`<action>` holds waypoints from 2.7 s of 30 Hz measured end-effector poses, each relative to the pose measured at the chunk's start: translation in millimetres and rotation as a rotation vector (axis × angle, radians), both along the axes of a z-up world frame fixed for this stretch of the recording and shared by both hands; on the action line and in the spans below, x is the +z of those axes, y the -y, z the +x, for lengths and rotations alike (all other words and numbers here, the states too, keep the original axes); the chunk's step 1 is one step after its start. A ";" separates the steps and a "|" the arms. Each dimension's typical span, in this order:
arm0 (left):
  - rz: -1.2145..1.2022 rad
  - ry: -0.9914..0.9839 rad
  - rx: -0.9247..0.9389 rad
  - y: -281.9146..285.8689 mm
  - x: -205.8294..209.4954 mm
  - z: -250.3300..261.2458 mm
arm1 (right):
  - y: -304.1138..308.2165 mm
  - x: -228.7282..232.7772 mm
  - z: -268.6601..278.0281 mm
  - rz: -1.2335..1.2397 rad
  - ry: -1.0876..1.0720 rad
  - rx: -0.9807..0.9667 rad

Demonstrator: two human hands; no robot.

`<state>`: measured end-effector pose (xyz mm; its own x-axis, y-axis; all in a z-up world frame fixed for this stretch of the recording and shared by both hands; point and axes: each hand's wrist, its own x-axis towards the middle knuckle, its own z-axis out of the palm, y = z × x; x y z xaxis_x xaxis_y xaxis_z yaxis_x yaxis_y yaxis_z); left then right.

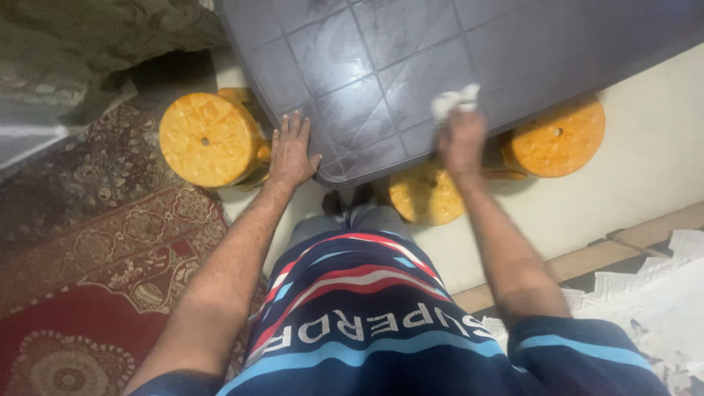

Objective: The person wipes a table with a cloth, moving two bottles aside to clean the surface beneath them. They then wipe a pair of glasses, a tablet screen, and the cover of a book on the same table.

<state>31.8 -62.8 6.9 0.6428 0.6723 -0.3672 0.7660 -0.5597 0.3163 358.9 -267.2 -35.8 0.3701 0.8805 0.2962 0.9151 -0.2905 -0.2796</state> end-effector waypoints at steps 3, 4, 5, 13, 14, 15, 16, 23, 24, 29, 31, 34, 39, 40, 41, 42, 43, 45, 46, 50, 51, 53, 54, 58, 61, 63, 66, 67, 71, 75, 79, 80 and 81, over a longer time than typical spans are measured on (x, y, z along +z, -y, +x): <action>-0.015 0.021 0.004 1.0 -0.4 -1.7 | -29.3 -0.2 -96.3 0.012 -0.140 0.297; -0.031 0.017 0.018 -0.2 -0.4 -2.4 | -33.4 7.8 -127.7 0.005 -0.125 0.427; -0.046 0.012 0.031 -2.4 -0.7 -1.9 | -39.6 16.0 -160.0 -0.058 -0.189 0.491; -0.131 -0.008 0.005 -10.0 4.7 -9.7 | -27.3 17.7 -101.0 -0.058 -0.067 0.326; -0.140 -0.013 0.008 -12.1 5.9 -10.0 | -20.6 16.4 -79.3 -0.053 -0.074 0.190; -0.136 -0.008 0.001 -13.8 7.1 -11.1 | -15.5 15.5 -63.6 -0.047 -0.081 0.054; -0.132 0.005 0.004 -12.6 7.1 -12.7 | -10.9 13.8 -53.8 -0.010 0.021 -0.009; -0.117 0.006 -0.005 -11.8 2.8 -14.7 | -34.5 4.2 -142.8 -0.121 -0.071 0.118; -0.119 0.009 -0.012 -11.8 1.2 -14.6 | -35.4 9.7 -171.7 -0.109 -0.096 0.193; -0.076 0.034 -0.037 -11.4 -3.9 -19.4 | -28.4 20.1 -210.9 -0.094 -0.170 0.456; -0.085 0.020 -0.016 -11.7 -2.8 -12.8 | -27.4 13.3 -173.2 -0.237 -0.169 0.378; -0.086 -0.011 -0.002 -9.3 1.4 -12.2 | -16.5 12.9 -100.1 -0.114 -0.097 0.212; -0.051 -0.087 0.029 7.7 1.9 13.3 | -7.9 16.5 -55.8 -0.032 -0.013 -0.079; -0.045 -0.026 0.033 15.0 0.1 21.7 | -14.6 12.3 -66.0 -0.093 -0.322 -0.200; -0.038 0.034 0.038 24.0 -1.4 30.1 | -20.4 9.6 -77.6 -0.156 -0.632 -0.320; -0.036 0.027 0.048 36.5 -2.3 37.3 | -21.9 9.3 -92.0 -0.268 -0.377 -0.076; -0.053 0.048 0.048 50.2 -3.0 46.4 | -21.5 11.1 -107.3 -0.366 -0.116 0.166; -0.068 0.072 0.062 70.6 -1.4 64.3 | -18.9 21.2 -123.0 0.034 -0.081 0.466; -0.091 0.041 0.113 81.1 0.7 71.1 | -12.3 28.0 -116.4 0.038 -0.083 0.478; -0.179 -0.060 0.314 101.8 6.6 101.9 | 9.2 28.2 -46.3 -0.143 -0.206 0.406; -0.175 -0.065 0.327 105.4 7.6 105.4 | 12.1 21.3 -19.3 -0.352 -0.284 0.269; -0.114 -0.062 0.339 112.9 6.7 113.8 | 27.1 8.8 45.4 -0.214 -0.026 0.220; -0.108 -0.069 0.353 112.8 6.6 115.1 | 32.9 5.2 78.3 -0.203 -0.036 0.191; -0.106 -0.137 0.351 113.5 3.2 124.6 | 50.0 -3.4 130.3 0.046 0.029 0.128; -0.093 -0.141 0.349 112.1 3.4 121.0 | 35.7 -10.9 92.1 -0.231 -0.193 0.042; -0.080 -0.144 0.348 113.6 0.9 123.7 | 30.4 -10.5 48.2 -0.419 -0.088 0.265; -0.104 -0.137 0.351 113.1 2.3 122.0 | 30.0 2.8 7.0 -0.001 -0.616 0.305; -0.105 -0.135 0.358 112.9 3.1 120.5 | 29.8 7.0 6.0 -0.056 -0.403 0.437; -0.122 -0.126 0.363 113.7 4.0 121.1 | 33.9 9.6 48.8 -0.463 -0.753 0.097; -0.129 -0.123 0.376 112.6 2.0 124.0 | 58.5 5.3 133.4 -0.195 -0.073 0.259; -0.093 -0.125 0.340 110.6 -1.1 115.5 | 63.1 2.3 133.6 -0.115 -0.131 0.056; -0.083 -0.124 0.329 111.7 -2.4 116.0 | 57.9 0.2 117.8 -0.133 -0.106 0.050; -0.087 -0.119 0.326 112.6 -3.2 115.9 | 51.4 -0.9 99.0 -0.151 -0.082 0.044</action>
<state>147.7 -175.4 3.7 0.3489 0.7980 -0.4914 0.9342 -0.2548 0.2496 457.9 -318.6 -36.7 0.3475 0.9286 0.1300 0.9039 -0.2949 -0.3100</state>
